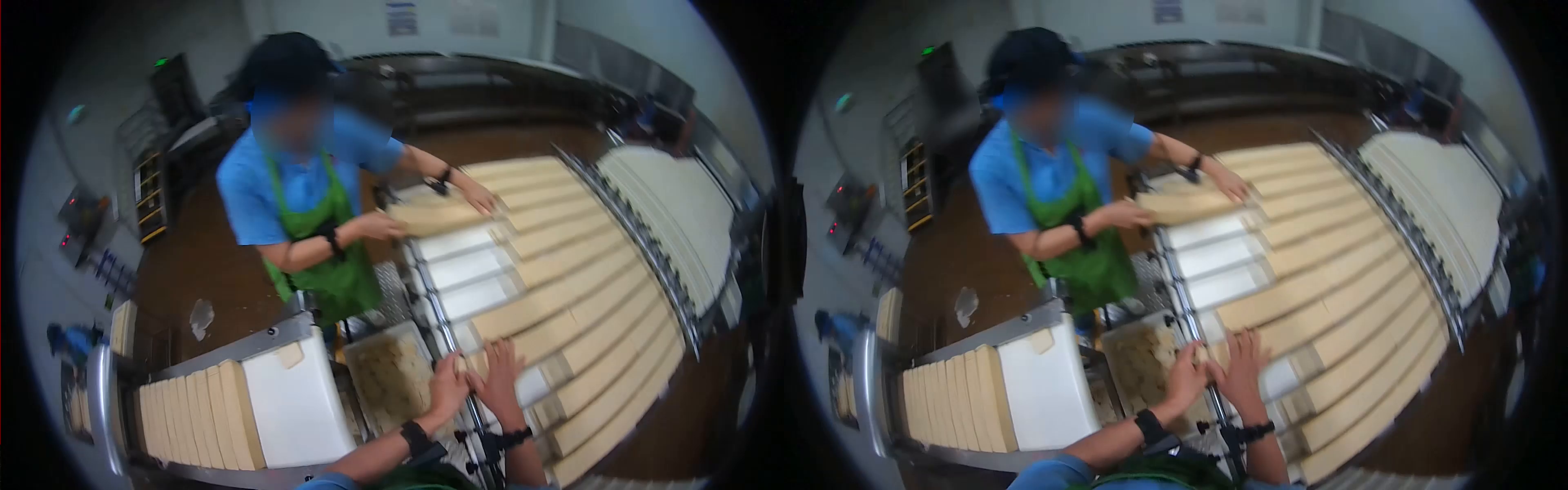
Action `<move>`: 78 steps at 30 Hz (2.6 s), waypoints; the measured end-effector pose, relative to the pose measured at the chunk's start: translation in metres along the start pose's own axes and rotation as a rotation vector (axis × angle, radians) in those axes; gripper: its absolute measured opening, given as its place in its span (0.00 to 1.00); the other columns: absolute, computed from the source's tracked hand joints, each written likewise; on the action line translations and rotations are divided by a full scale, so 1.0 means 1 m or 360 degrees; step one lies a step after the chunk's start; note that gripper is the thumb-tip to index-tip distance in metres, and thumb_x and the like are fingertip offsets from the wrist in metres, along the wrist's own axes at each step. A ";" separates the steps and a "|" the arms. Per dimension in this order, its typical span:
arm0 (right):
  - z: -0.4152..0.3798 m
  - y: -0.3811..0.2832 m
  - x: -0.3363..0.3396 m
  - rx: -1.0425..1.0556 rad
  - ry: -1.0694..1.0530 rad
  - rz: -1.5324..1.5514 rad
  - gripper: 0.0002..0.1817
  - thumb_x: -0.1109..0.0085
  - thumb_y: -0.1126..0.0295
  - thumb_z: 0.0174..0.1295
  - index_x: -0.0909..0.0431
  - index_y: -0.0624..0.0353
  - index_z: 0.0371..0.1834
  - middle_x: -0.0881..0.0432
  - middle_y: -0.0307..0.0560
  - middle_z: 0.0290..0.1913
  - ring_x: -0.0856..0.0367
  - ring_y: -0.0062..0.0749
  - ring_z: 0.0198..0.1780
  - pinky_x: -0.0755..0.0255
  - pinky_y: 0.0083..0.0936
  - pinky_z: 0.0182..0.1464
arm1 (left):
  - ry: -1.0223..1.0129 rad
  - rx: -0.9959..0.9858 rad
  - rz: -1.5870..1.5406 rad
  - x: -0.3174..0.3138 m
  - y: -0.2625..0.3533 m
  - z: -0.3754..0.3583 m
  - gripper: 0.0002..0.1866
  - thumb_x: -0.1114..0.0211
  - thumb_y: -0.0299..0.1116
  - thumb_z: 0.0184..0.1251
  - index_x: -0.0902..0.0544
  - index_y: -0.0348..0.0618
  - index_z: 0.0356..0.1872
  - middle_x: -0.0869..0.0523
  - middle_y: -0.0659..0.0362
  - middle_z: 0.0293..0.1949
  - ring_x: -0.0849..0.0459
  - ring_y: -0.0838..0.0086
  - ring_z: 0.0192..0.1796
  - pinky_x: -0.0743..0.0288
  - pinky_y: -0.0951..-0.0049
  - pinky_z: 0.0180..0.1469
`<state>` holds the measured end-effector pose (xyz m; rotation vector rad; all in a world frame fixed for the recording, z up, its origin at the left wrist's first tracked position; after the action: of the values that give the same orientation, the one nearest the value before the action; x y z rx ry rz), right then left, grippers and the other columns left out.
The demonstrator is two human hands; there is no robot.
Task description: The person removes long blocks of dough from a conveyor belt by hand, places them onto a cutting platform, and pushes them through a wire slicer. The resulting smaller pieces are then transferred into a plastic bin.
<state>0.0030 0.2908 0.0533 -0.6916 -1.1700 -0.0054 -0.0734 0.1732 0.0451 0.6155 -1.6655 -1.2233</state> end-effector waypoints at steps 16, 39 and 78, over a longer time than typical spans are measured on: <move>-0.013 -0.001 -0.021 0.0303 -0.0128 -0.0545 0.36 0.37 0.57 0.68 0.34 0.42 0.81 0.37 0.55 0.81 0.51 0.57 0.85 0.66 0.83 0.76 | 0.1026 -0.0156 0.0638 0.090 -0.073 -0.027 0.24 0.36 0.21 0.64 0.22 0.39 0.63 0.18 0.44 0.56 0.17 0.44 0.56 0.23 0.55 0.61; 0.055 0.183 0.086 -0.0698 0.0560 -0.0848 0.23 0.32 0.54 0.64 0.18 0.61 0.52 0.22 0.54 0.53 0.28 0.50 0.61 0.37 0.52 0.62 | -0.0639 0.0263 -0.0373 -0.025 -0.004 -0.036 0.41 0.31 0.29 0.72 0.44 0.28 0.79 0.33 0.37 0.72 0.28 0.55 0.75 0.32 0.63 0.77; -0.001 -0.306 -0.205 0.1262 -0.0832 0.0737 0.17 0.39 0.76 0.68 0.18 0.63 0.59 0.19 0.58 0.55 0.22 0.54 0.59 0.29 0.41 0.66 | 0.1548 0.0672 0.0311 0.317 -0.224 -0.236 0.24 0.31 0.30 0.68 0.22 0.38 0.64 0.19 0.43 0.54 0.17 0.51 0.52 0.22 0.55 0.58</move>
<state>-0.1888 -0.0234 0.0320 -0.2315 -1.3393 1.0282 -0.0266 -0.2730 -0.0243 1.0601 -1.0818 -0.2917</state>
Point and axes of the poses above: each hand's wrist, its own z-axis towards the middle knuckle, its own x-axis out of the back of the hand, y = z × x, the point moved 2 cm from there along z, towards the middle knuckle
